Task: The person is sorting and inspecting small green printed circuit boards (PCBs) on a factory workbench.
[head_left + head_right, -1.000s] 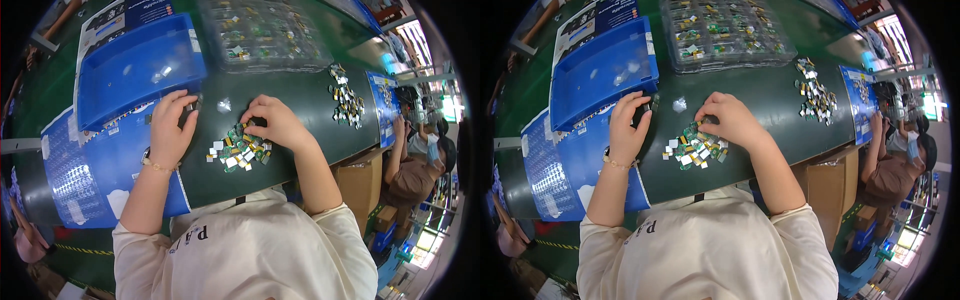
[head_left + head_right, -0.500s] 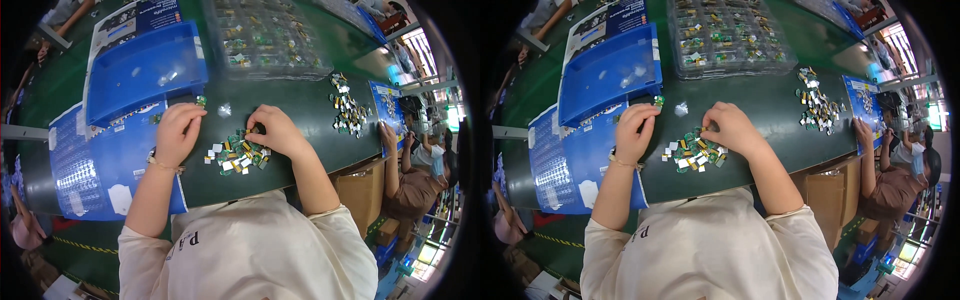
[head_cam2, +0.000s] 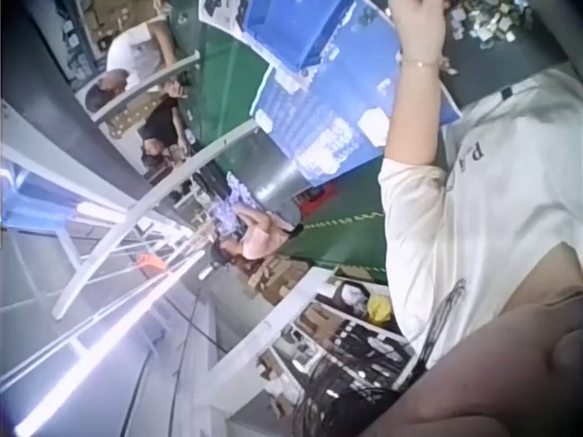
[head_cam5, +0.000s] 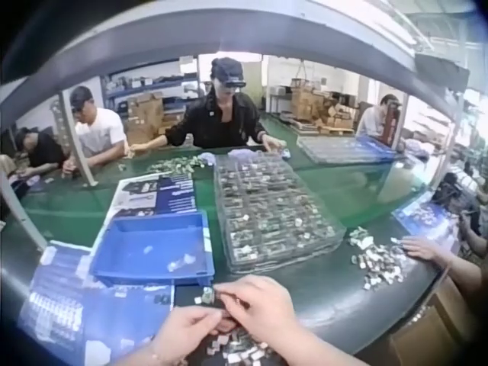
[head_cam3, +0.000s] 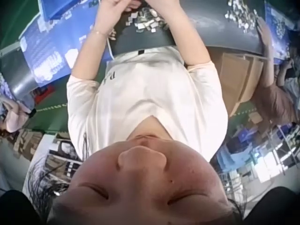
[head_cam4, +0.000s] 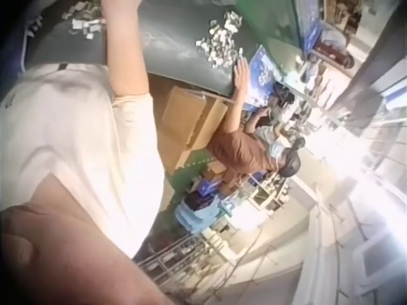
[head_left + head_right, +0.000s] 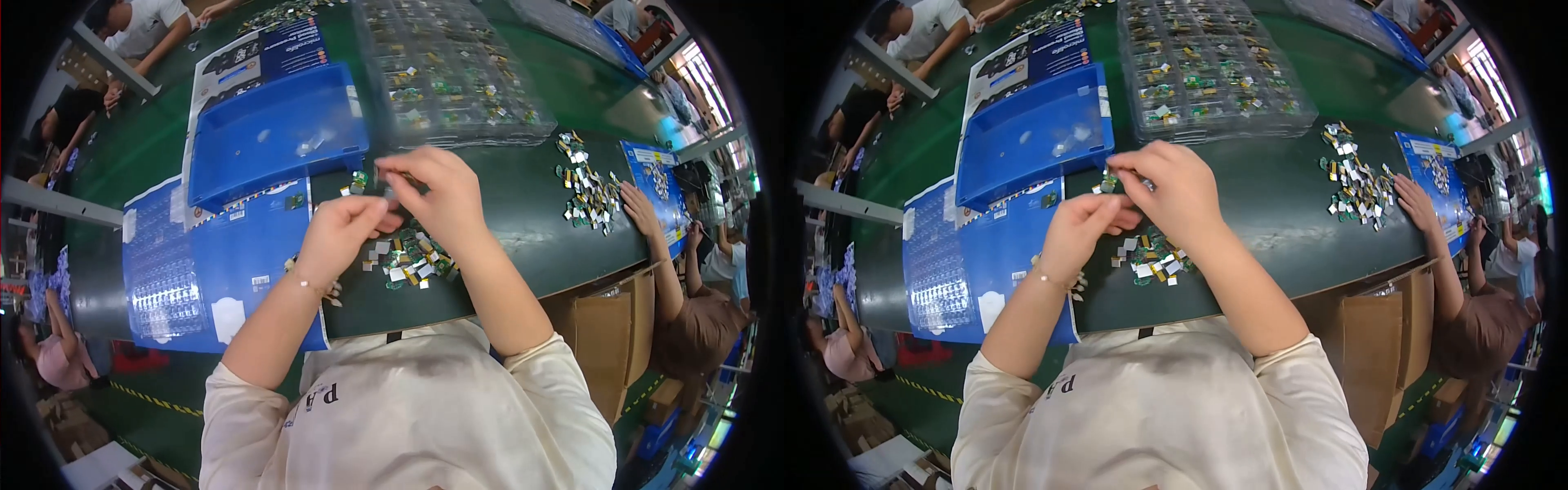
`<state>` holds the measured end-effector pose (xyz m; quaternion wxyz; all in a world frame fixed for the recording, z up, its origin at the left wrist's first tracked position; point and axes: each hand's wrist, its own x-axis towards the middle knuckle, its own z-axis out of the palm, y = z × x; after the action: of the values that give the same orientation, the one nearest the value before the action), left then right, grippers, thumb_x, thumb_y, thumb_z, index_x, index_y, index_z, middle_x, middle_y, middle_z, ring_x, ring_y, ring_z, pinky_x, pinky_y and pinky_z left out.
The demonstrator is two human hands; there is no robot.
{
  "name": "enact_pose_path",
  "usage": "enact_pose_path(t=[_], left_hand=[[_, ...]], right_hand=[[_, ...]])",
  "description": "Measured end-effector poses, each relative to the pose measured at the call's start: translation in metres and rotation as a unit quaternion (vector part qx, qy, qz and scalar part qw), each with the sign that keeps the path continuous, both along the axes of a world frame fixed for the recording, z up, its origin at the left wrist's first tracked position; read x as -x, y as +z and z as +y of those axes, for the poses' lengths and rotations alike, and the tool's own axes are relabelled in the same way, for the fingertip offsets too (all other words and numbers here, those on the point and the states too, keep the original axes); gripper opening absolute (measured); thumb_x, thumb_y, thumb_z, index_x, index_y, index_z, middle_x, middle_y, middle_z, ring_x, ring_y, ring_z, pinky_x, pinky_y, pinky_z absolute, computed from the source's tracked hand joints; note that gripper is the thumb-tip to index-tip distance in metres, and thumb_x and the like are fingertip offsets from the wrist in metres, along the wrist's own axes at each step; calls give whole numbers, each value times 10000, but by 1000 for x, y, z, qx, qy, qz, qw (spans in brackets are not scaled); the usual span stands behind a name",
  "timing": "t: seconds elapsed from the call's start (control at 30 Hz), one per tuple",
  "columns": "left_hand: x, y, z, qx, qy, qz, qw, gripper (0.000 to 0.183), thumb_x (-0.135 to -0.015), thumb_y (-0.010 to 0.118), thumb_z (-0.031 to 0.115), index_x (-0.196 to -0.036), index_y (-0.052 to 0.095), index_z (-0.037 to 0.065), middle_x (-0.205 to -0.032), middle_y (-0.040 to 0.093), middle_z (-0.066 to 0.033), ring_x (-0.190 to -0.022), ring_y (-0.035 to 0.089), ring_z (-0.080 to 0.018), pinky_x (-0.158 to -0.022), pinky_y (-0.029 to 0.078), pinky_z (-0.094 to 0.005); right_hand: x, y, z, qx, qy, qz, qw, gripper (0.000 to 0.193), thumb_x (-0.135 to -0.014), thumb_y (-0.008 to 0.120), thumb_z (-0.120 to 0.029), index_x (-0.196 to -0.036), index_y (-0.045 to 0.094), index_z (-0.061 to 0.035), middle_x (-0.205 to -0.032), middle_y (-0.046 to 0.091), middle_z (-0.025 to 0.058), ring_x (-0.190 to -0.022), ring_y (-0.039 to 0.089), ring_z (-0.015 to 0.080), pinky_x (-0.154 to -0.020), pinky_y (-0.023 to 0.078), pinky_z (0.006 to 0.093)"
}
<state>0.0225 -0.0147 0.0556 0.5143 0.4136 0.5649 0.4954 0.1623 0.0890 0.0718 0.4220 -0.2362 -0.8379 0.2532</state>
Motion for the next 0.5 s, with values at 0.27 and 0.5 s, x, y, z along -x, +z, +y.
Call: enact_pose_path(t=[0.27, 0.5], left_hand=[[14, -14, 9, -23, 149, -132, 980, 324, -943, 569, 247, -1150, 602, 1, -1016, 657, -61, -942, 628, -134, -816, 499, -255], [19, -26, 21, -81, 138, -228, 960, 270, -946, 554, 165, -1157, 600, 3, -1045, 641, -56, -942, 619, -125, -856, 500, -263]], right_hand=[[39, -15, 0, -131, -33, -5, 991, 165, -633, 698, -38, -778, 634, -83, -765, 636, 42, -694, 593, 244, -642, 473, 345], [28, -20, 1, -94, 7, -34, 995, 252, -682, 719, -74, -929, 685, -112, -849, 614, 32, -769, 582, 227, -656, 476, 339]])
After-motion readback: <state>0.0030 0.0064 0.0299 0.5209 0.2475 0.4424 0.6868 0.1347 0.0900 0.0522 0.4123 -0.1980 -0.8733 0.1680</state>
